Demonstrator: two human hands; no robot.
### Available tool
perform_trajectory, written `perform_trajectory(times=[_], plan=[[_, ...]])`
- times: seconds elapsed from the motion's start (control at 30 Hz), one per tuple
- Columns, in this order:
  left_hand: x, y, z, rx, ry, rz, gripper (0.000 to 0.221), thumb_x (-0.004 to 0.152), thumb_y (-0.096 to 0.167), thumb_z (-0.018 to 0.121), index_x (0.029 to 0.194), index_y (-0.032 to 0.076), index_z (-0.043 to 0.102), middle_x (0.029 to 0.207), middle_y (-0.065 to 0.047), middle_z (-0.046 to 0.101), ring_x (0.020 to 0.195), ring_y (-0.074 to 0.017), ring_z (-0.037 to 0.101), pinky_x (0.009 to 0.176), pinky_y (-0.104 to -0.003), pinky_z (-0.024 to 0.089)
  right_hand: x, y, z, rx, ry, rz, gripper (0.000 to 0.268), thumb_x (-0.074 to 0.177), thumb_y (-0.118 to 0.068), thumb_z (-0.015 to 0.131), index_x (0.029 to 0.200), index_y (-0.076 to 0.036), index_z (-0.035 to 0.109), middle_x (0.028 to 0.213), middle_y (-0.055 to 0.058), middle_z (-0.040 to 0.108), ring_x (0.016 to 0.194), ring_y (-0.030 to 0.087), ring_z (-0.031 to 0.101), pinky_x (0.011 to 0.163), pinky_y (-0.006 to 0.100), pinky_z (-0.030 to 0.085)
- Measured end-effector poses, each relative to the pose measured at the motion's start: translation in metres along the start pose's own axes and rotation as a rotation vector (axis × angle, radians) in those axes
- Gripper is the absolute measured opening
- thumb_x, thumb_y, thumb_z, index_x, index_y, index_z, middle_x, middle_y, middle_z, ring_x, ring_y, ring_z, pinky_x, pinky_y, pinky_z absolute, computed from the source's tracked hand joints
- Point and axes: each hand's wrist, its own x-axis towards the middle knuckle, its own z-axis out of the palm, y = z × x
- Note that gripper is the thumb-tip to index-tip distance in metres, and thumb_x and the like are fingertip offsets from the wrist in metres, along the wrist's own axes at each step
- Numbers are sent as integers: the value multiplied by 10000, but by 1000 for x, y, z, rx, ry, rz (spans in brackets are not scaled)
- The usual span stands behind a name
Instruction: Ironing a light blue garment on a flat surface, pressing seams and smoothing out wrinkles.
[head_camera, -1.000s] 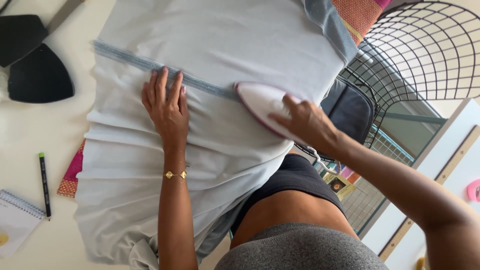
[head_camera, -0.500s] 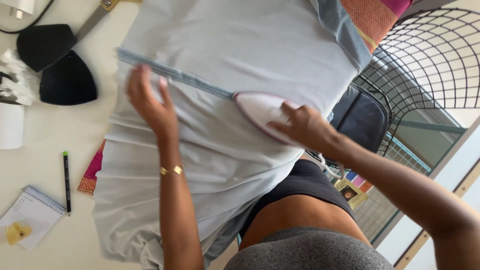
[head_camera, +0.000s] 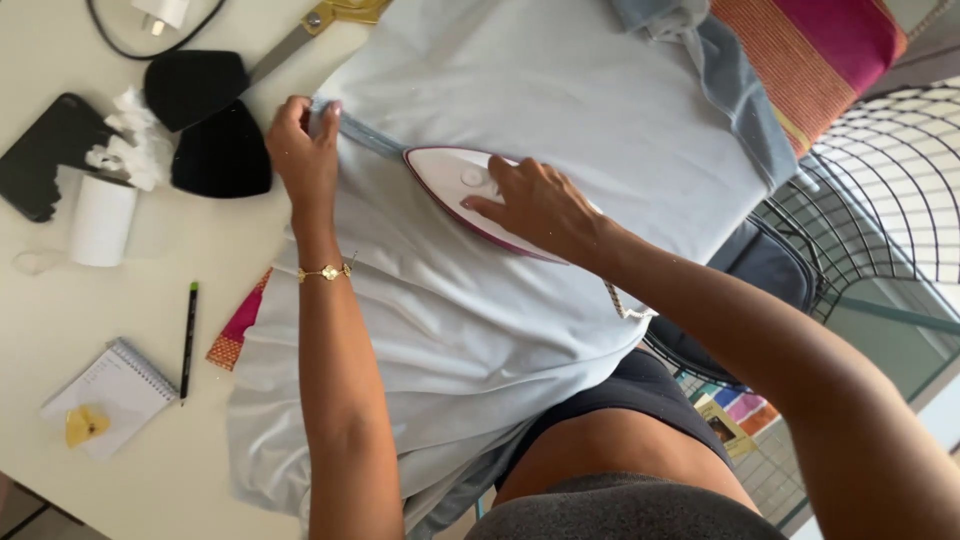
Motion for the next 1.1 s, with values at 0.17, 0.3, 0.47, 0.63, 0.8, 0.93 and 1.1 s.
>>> perform_trajectory(times=[0.17, 0.3, 0.47, 0.63, 0.8, 0.93, 1.1], plan=[[-12, 31, -15, -182, 90, -14, 313, 1093, 270, 788, 881, 81, 656, 678, 27, 464, 635, -106, 349, 551, -315, 279, 33, -23, 10, -42, 15, -16, 620, 1049, -658, 629, 1221, -63, 624, 1027, 253, 704, 931, 557, 701, 770, 629, 571], [-14, 21, -9, -175, 181, 25, 324, 1078, 313, 774, 884, 75, 670, 698, 18, 467, 650, -133, 378, 576, -330, 313, 43, -21, 22, -74, 97, -49, 620, 1042, -651, 668, 1205, -54, 629, 990, 255, 705, 879, 538, 713, 690, 619, 578], [-14, 25, -10, -126, 180, 72, 259, 1075, 184, 831, 878, 78, 700, 688, 24, 535, 623, -107, 383, 534, -306, 294, -16, 8, -3, -62, -74, 70, 633, 1046, -686, 582, 1267, -93, 594, 1085, 236, 708, 1039, 507, 702, 853, 614, 563], [-11, 17, -6, -101, 202, 147, 207, 1039, 145, 886, 908, 66, 747, 731, -24, 698, 614, -137, 494, 530, -334, 388, -95, 60, -49, -59, -211, 208, 644, 1036, -686, 538, 1260, -85, 593, 896, 176, 777, 884, 403, 759, 784, 547, 570], [-8, -24, 13, -7, 226, 267, 265, 1075, 307, 869, 999, 65, 793, 835, -82, 793, 676, -247, 678, 610, -387, 503, -166, 397, -29, -1090, 54, -59, 901, 889, -559, 589, 1744, -451, 325, 1290, -31, 706, 613, 182, 666, 546, 355, 461], [-11, -24, 6, -35, 175, 324, 260, 1120, 243, 877, 1016, 19, 794, 871, -117, 793, 730, -278, 703, 654, -397, 527, -132, 287, -189, 26, 107, 540, 362, 1261, -387, 653, 1214, -28, 665, 664, 116, 728, 444, 215, 660, 470, 339, 569], [-15, -39, 0, 83, 9, 230, 358, 1181, 282, 950, 1117, -14, 760, 957, -145, 749, 818, -287, 652, 755, -433, 523, -66, 356, -235, 45, 182, 521, 457, 1190, -524, 744, 1224, -89, 606, 788, 94, 721, 555, 226, 681, 527, 395, 531]])
